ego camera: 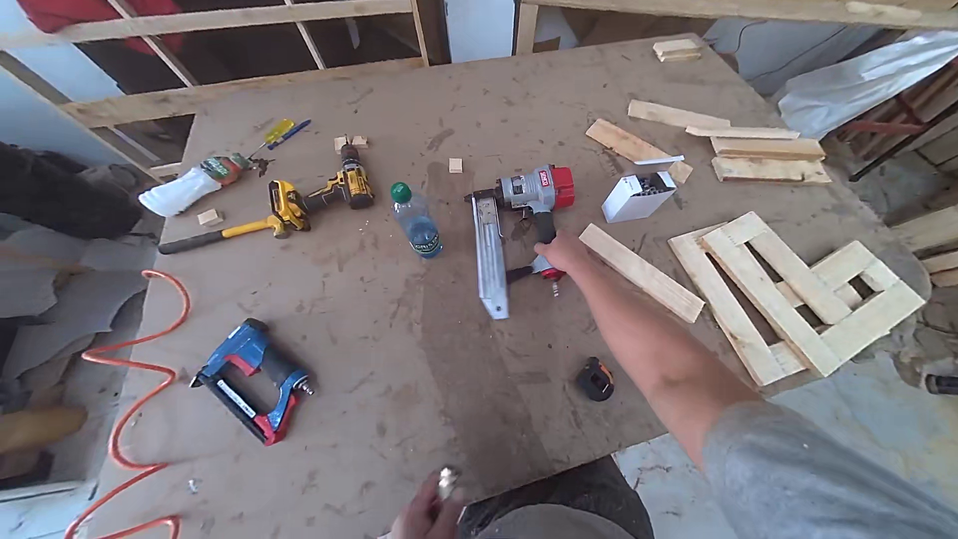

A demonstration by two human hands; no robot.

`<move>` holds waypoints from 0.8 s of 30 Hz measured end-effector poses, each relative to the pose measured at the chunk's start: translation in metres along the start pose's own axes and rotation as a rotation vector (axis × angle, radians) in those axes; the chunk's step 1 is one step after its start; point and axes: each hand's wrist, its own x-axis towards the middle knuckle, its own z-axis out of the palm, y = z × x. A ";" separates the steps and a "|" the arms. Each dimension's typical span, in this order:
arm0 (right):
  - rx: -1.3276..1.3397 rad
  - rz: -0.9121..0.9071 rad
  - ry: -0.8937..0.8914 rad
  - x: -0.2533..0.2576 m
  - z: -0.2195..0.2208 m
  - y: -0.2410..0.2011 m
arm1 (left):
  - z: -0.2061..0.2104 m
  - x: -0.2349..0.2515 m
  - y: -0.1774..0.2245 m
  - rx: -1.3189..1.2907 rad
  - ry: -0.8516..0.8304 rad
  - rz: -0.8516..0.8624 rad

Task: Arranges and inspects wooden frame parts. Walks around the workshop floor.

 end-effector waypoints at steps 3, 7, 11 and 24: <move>0.146 0.036 -0.071 -0.050 0.034 -0.008 | 0.037 0.053 0.029 0.090 -0.101 0.035; 0.176 0.110 -0.091 -0.114 0.068 0.004 | 0.072 0.112 0.042 0.135 -0.089 0.050; 0.156 0.127 -0.141 -0.141 0.072 0.021 | 0.099 0.140 0.039 0.169 -0.128 0.001; 0.069 0.103 -0.217 -0.131 0.051 0.020 | 0.125 0.134 0.037 -0.028 -0.002 -0.024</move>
